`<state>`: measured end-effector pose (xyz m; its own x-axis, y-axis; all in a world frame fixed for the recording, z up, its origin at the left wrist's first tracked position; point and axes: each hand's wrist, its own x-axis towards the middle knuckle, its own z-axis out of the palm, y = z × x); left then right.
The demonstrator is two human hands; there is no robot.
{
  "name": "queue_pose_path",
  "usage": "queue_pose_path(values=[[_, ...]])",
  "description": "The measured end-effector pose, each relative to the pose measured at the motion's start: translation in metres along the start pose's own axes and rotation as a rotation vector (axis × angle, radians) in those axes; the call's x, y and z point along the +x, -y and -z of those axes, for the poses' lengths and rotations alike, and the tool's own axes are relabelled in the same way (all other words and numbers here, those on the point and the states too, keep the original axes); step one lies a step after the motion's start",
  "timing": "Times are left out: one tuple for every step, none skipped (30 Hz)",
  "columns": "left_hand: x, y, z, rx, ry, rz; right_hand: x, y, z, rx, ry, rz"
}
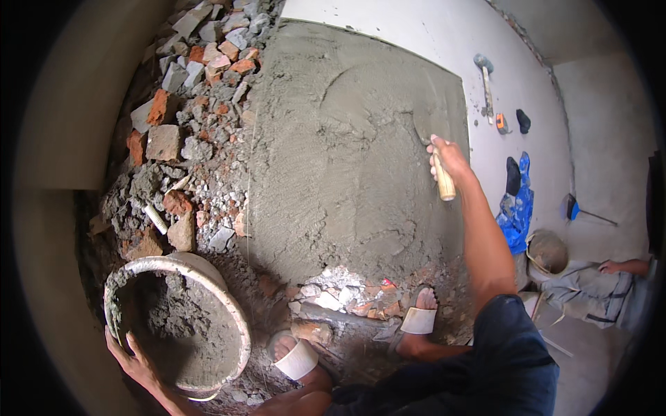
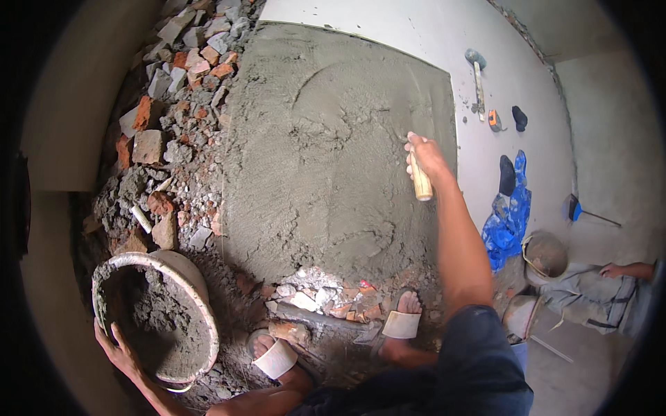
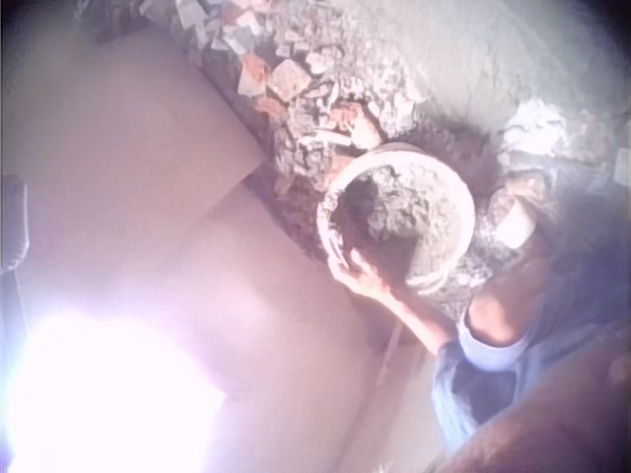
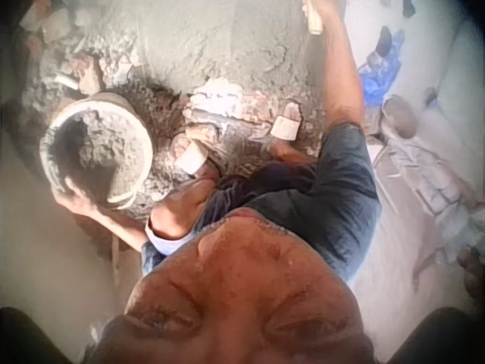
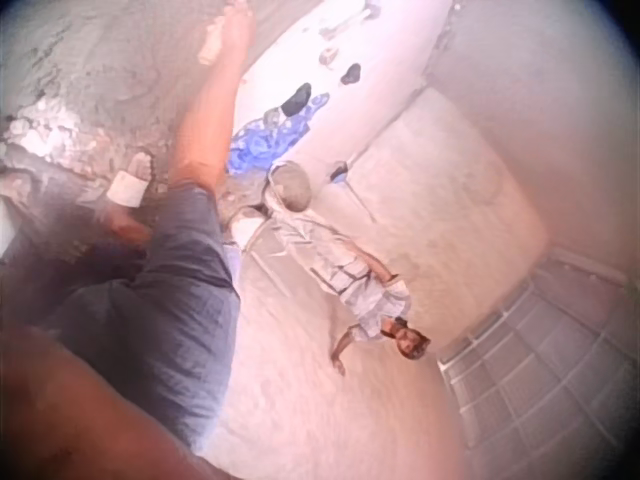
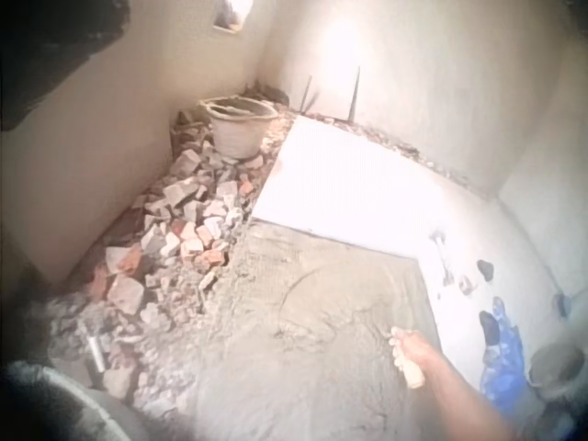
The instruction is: The person scoops cement from a bucket with a trowel and spreads it evenly on the floor. Then the person places a large white tile onto the cement bed and taps it with a rubber mallet to level and secure it.
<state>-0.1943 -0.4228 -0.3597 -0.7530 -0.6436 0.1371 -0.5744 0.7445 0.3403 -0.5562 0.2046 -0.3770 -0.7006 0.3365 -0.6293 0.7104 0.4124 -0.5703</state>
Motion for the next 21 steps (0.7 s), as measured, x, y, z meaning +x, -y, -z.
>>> queue_pose_path(values=[[0.000, -0.001, 0.000, 0.034, -0.012, -0.017, 0.005, 0.006, -0.008, 0.055, -0.116, -0.075], [0.000, -0.002, 0.000, -0.001, -0.013, 0.001, 0.002, 0.006, -0.024, 0.121, -0.050, -0.058], [0.000, -0.003, 0.000, -0.006, -0.015, 0.000, -0.004, 0.008, -0.047, 0.163, -0.013, -0.022], [0.000, -0.004, 0.000, -0.012, -0.015, -0.005, -0.013, 0.013, -0.072, 0.133, 0.004, 0.018], [0.000, -0.004, 0.000, -0.017, -0.012, -0.009, -0.023, 0.019, -0.094, 0.063, 0.078, 0.072], [0.000, -0.005, -0.001, -0.022, -0.012, -0.013, -0.033, 0.026, -0.119, 0.032, 0.135, 0.125], [0.000, -0.005, 0.000, -0.015, -0.014, -0.016, -0.041, 0.035, -0.140, -0.068, 0.144, 0.099], [0.000, -0.006, -0.001, -0.029, -0.012, -0.017, -0.048, 0.043, -0.146, -0.121, 0.186, 0.122], [0.000, -0.005, 0.000, -0.033, -0.011, -0.017, -0.054, 0.049, -0.149, -0.132, 0.305, 0.196], [-0.001, -0.005, 0.000, -0.022, -0.014, -0.015, -0.058, 0.054, -0.148, -0.200, 0.281, 0.138], [-0.001, -0.004, 0.000, -0.037, -0.016, -0.020, -0.057, 0.060, -0.143, -0.233, 0.301, 0.148], [-0.001, -0.004, 0.000, -0.037, -0.018, -0.027, -0.054, 0.063, -0.135, -0.252, 0.348, 0.166], [-0.001, -0.003, 0.000, -0.013, -0.021, -0.049, -0.048, 0.068, -0.128, -0.252, 0.269, 0.129], [-0.001, -0.002, 0.000, -0.041, -0.021, -0.030, -0.041, 0.072, -0.124, -0.183, 0.180, 0.154], [-0.001, -0.001, -0.001, -0.046, -0.023, -0.032, -0.031, 0.078, -0.121, -0.104, 0.142, 0.185], [-0.001, -0.001, -0.001, -0.031, -0.025, -0.041, -0.022, 0.084, -0.121, -0.043, 0.086, 0.174], [-0.002, -0.001, -0.001, -0.049, -0.024, -0.037, -0.014, 0.090, -0.122, -0.093, 0.158, 0.197], [-0.002, -0.001, -0.001, -0.047, -0.028, -0.036, -0.007, 0.097, -0.125, -0.157, 0.201, 0.201], [-0.002, -0.002, -0.001, -0.046, -0.029, -0.036, -0.004, 0.102, -0.129, -0.229, 0.210, 0.215], [-0.002, -0.002, -0.001, -0.026, -0.031, -0.035, -0.004, 0.107, -0.134, -0.339, 0.255, 0.229], [-0.002, -0.003, -0.001, -0.009, -0.033, -0.037, -0.007, 0.110, -0.140, -0.406, 0.328, 0.245]])
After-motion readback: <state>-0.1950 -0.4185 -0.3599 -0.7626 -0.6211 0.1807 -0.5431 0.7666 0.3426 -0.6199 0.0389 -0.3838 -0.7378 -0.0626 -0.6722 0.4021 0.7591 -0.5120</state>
